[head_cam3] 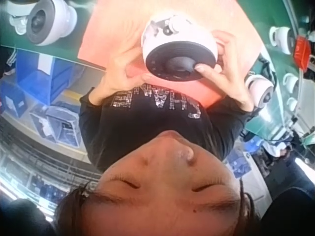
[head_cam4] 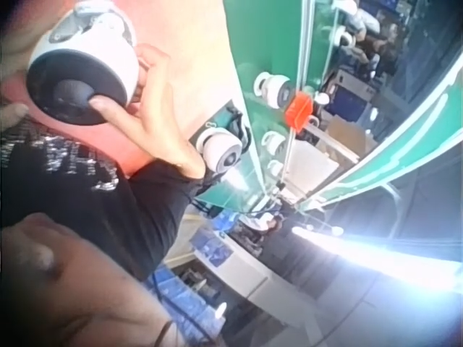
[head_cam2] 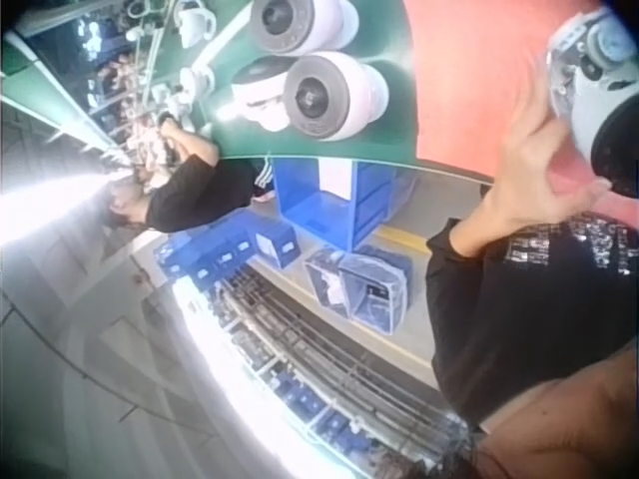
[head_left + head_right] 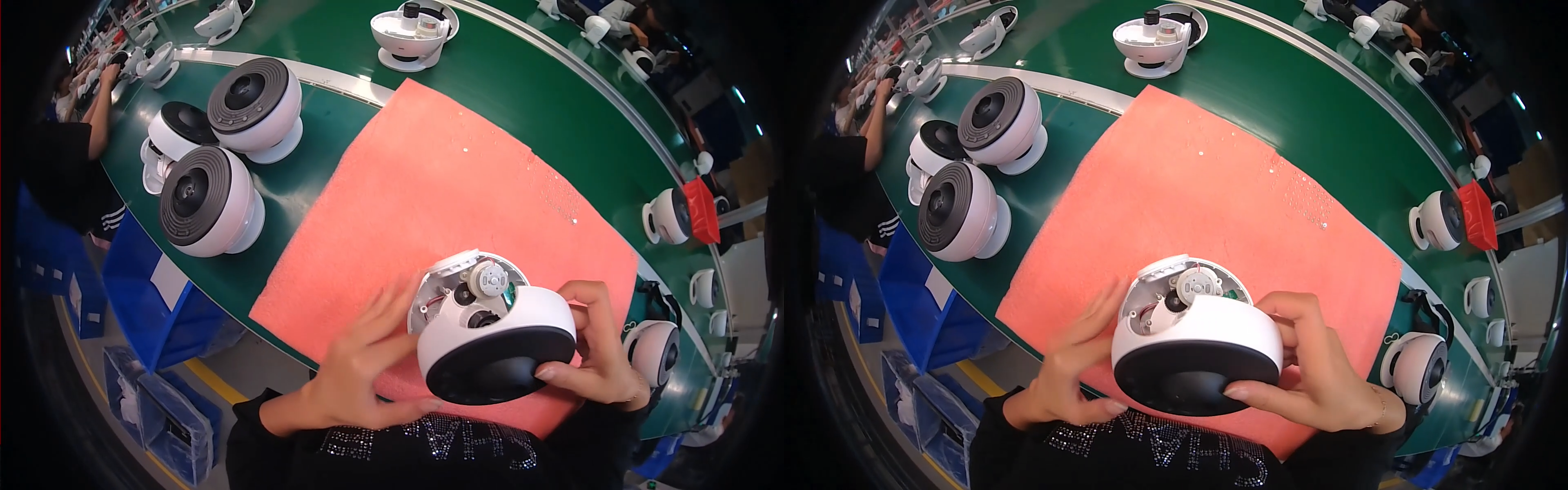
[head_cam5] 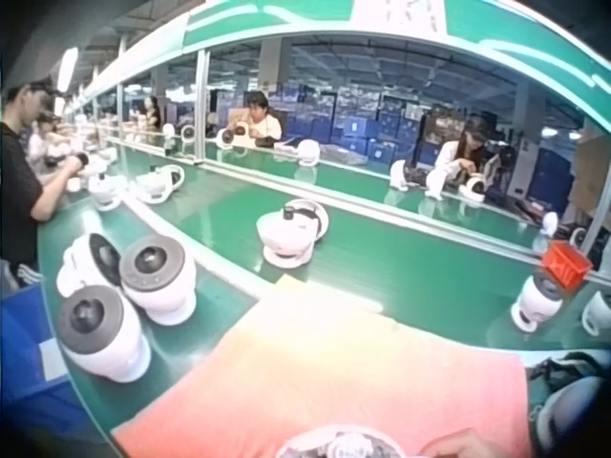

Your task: Assembling dome security camera components on a factory production line.

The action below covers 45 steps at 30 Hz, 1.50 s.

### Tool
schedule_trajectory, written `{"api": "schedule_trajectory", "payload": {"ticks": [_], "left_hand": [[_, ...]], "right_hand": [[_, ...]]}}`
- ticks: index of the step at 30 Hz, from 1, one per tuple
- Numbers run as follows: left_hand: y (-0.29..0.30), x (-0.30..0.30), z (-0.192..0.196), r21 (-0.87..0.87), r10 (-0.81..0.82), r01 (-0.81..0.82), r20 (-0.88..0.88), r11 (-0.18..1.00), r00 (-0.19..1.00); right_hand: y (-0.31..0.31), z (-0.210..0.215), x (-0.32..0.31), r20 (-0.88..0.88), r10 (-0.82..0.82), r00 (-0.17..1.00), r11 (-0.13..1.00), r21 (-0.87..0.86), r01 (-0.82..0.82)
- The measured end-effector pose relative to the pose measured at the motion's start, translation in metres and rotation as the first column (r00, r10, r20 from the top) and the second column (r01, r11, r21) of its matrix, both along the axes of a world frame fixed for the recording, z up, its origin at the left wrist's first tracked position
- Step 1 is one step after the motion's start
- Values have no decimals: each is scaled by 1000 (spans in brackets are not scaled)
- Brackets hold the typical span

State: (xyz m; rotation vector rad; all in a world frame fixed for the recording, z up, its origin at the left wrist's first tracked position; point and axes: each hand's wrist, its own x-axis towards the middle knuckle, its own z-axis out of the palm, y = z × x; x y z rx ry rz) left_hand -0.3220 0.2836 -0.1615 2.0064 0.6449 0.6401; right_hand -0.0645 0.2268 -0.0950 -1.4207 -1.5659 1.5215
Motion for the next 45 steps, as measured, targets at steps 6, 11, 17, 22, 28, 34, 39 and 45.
{"api": "schedule_trajectory", "payload": {"ticks": [6, 11, 17, 22, 28, 34, 39, 45], "left_hand": [[12, 5, 14, 53, 160, -158, -39, 986, 986], [29, 6, 29, 145, 104, -53, -371, 988, 923], [44, 5, 24, 152, 71, -8, -417, 988, 906], [55, 3, 23, 74, 0, 38, -463, 996, 887], [58, 2, 25, 144, 18, 54, -456, 988, 890], [56, -1, 27, 118, 21, 40, -476, 992, 879], [60, 1, 26, 73, -3, 42, -474, 996, 880], [65, 0, 30, 84, -8, 61, -528, 995, 849]], "right_hand": [[25, 0, -10, 36, -110, 993, 994, -26, 111], [41, -11, -5, 295, -84, 952, 989, 139, 44], [50, -14, -10, 474, -68, 878, 982, 187, -25], [60, -14, -13, 589, -3, 808, 985, 141, -99], [50, -4, -28, 587, -304, 750, 690, 678, -252], [52, 0, -36, 600, 220, 769, 601, 538, -591], [52, -1, -48, 357, 240, 903, 770, 497, -401], [52, 1, -44, 532, 227, 816, 739, 452, -500]]}}
